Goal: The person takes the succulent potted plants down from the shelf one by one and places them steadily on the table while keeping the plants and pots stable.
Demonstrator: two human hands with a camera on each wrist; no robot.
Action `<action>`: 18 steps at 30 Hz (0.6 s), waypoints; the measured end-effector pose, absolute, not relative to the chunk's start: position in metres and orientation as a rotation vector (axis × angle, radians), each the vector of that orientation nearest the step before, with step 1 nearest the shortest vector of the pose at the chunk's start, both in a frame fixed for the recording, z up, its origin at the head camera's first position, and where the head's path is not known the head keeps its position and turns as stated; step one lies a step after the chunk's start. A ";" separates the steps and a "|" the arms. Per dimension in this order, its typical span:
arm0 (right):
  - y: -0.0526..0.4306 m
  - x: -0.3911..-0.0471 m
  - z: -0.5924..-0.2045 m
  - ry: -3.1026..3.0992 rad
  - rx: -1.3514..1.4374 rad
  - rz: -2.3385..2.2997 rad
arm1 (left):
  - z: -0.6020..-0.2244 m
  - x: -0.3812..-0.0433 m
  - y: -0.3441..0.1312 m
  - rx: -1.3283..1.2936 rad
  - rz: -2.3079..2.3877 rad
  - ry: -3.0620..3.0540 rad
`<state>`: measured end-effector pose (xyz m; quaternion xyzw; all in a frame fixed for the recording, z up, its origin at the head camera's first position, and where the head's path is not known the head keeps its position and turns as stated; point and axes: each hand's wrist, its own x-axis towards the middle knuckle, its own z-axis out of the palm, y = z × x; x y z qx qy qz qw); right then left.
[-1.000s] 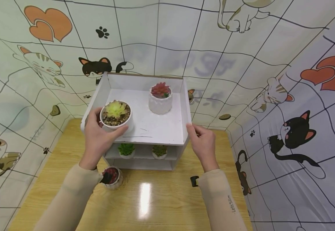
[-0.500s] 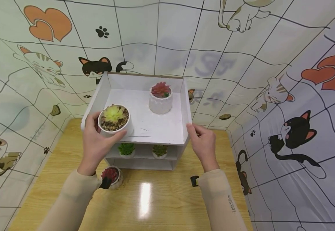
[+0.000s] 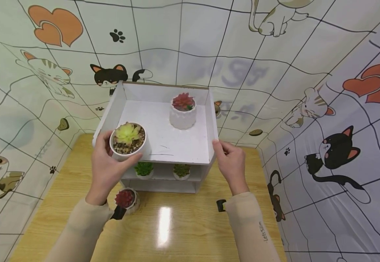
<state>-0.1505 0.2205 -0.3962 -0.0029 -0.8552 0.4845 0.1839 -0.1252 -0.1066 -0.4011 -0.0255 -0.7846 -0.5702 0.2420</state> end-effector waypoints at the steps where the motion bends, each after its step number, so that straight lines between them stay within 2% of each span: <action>1: 0.221 -0.150 -0.396 -2.413 -0.010 1.364 | -0.401 -0.125 -0.107 -0.074 -1.557 -2.144; 18: 0.219 -0.147 -0.394 -2.406 -0.012 1.385 | -0.406 -0.113 -0.107 -0.084 -1.545 -2.116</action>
